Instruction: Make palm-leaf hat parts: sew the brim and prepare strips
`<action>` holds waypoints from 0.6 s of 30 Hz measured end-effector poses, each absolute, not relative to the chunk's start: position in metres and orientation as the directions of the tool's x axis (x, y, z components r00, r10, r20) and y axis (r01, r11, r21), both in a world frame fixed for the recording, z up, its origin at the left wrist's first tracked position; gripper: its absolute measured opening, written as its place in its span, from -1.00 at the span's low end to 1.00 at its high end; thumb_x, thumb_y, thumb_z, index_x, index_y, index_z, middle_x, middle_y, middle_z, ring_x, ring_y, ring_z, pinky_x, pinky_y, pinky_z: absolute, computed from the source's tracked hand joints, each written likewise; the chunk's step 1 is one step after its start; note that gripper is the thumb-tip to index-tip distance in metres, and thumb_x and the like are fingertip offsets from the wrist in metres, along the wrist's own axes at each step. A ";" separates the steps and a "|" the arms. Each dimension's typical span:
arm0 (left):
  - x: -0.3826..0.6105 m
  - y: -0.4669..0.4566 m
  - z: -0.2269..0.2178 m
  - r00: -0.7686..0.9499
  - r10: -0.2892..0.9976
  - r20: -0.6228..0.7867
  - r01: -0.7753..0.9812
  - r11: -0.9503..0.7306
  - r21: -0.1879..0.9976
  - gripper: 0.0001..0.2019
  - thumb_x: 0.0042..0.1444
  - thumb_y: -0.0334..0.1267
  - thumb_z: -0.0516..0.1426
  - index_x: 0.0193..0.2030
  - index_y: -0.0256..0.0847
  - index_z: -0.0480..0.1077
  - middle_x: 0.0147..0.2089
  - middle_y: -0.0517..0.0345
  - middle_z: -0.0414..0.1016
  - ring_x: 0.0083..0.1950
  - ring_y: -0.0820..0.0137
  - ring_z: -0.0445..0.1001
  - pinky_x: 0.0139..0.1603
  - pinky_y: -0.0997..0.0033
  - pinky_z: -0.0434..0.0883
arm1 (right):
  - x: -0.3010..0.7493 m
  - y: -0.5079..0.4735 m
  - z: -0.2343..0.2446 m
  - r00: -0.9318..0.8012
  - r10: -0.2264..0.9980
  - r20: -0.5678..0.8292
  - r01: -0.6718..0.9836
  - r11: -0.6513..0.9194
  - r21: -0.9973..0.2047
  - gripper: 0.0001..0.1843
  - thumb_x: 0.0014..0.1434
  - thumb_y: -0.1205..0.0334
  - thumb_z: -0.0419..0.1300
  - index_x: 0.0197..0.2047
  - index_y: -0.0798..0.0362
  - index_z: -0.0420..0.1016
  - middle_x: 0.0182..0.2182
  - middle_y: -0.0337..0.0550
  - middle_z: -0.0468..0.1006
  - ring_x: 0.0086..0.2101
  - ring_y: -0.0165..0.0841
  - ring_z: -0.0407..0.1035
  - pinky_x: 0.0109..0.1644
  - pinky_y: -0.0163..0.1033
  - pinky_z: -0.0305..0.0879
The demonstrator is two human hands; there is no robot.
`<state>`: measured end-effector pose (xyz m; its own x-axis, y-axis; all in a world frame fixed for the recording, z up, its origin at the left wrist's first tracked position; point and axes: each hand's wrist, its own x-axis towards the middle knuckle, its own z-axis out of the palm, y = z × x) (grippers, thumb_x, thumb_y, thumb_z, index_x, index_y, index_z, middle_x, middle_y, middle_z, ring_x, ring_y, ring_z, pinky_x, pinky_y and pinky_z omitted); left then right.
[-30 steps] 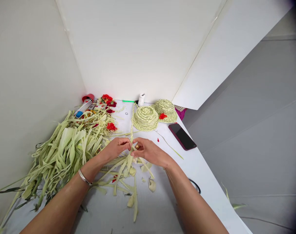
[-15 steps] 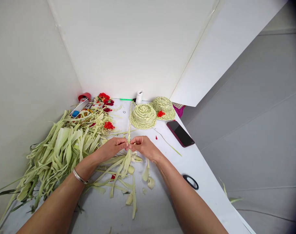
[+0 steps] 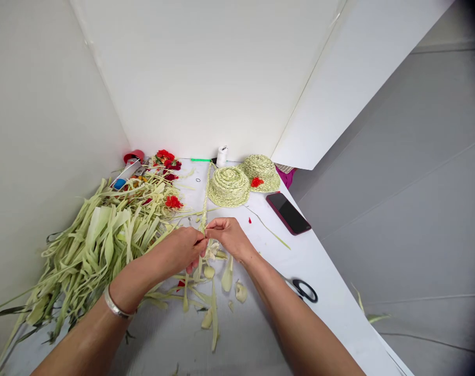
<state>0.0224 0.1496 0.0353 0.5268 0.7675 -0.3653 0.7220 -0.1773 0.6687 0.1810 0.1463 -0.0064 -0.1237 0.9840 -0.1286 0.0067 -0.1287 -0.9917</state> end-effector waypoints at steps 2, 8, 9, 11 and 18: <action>0.028 0.145 0.038 0.521 0.776 -0.356 0.731 -0.189 0.656 -0.79 0.07 -0.27 -0.04 -0.57 -0.13 0.25 -0.65 0.19 0.46 -0.65 0.36 0.45 -0.61 0.48 0.23 | 0.182 0.146 -0.006 -0.106 0.986 -0.126 0.002 -0.127 -0.992 -0.90 -0.13 0.26 0.23 -0.49 0.11 0.49 -0.57 -0.28 0.49 -0.52 -0.44 0.29 -0.38 -0.33 0.15; 0.039 0.141 0.041 0.523 0.801 -0.291 0.767 -0.292 0.572 -0.68 0.09 -0.29 -0.05 -0.68 -0.13 0.17 -0.69 0.15 0.43 -0.63 0.37 0.39 -0.49 0.40 0.25 | 0.186 0.144 0.002 -0.124 0.983 -0.138 -0.010 -0.141 -0.990 -0.90 -0.11 0.26 0.26 -0.47 0.11 0.51 -0.57 -0.32 0.44 -0.52 -0.48 0.24 -0.39 -0.35 0.13; 0.040 0.140 0.040 0.522 0.806 -0.279 0.771 -0.306 0.558 -0.66 0.11 -0.28 -0.05 -0.69 -0.13 0.18 -0.68 0.13 0.44 -0.62 0.35 0.39 -0.46 0.38 0.25 | 0.186 0.144 0.005 -0.128 0.982 -0.141 -0.011 -0.144 -0.990 -0.89 -0.10 0.25 0.26 -0.45 0.11 0.52 -0.57 -0.32 0.44 -0.51 -0.48 0.24 -0.38 -0.35 0.13; 0.040 0.139 0.040 0.517 0.818 -0.253 0.779 -0.327 0.534 -0.65 0.14 -0.26 -0.06 -0.67 -0.14 0.22 -0.64 0.09 0.46 -0.58 0.33 0.40 -0.43 0.35 0.24 | 0.187 0.143 0.010 -0.132 0.980 -0.151 -0.033 -0.157 -0.987 -0.87 -0.10 0.25 0.28 -0.42 0.12 0.52 -0.56 -0.31 0.46 -0.51 -0.48 0.26 -0.39 -0.35 0.14; 0.012 0.148 0.064 0.602 0.746 -0.284 0.675 -0.286 0.680 -0.60 0.21 -0.01 -0.07 -0.48 -0.17 0.41 -0.55 0.18 0.46 -0.51 0.37 0.39 -0.43 0.42 0.25 | 0.192 0.144 0.016 -0.175 0.961 -0.213 -0.151 -0.240 -0.959 -0.69 -0.18 0.14 0.37 -0.37 0.12 0.46 -0.54 -0.24 0.56 -0.68 -0.59 -0.03 -0.59 -0.37 -0.20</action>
<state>0.0122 0.1481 0.0645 0.6019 0.7464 -0.2839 0.6755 -0.2863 0.6795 0.1917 0.1439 0.0165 -0.1754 0.9613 -0.2126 -0.1514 -0.2397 -0.9590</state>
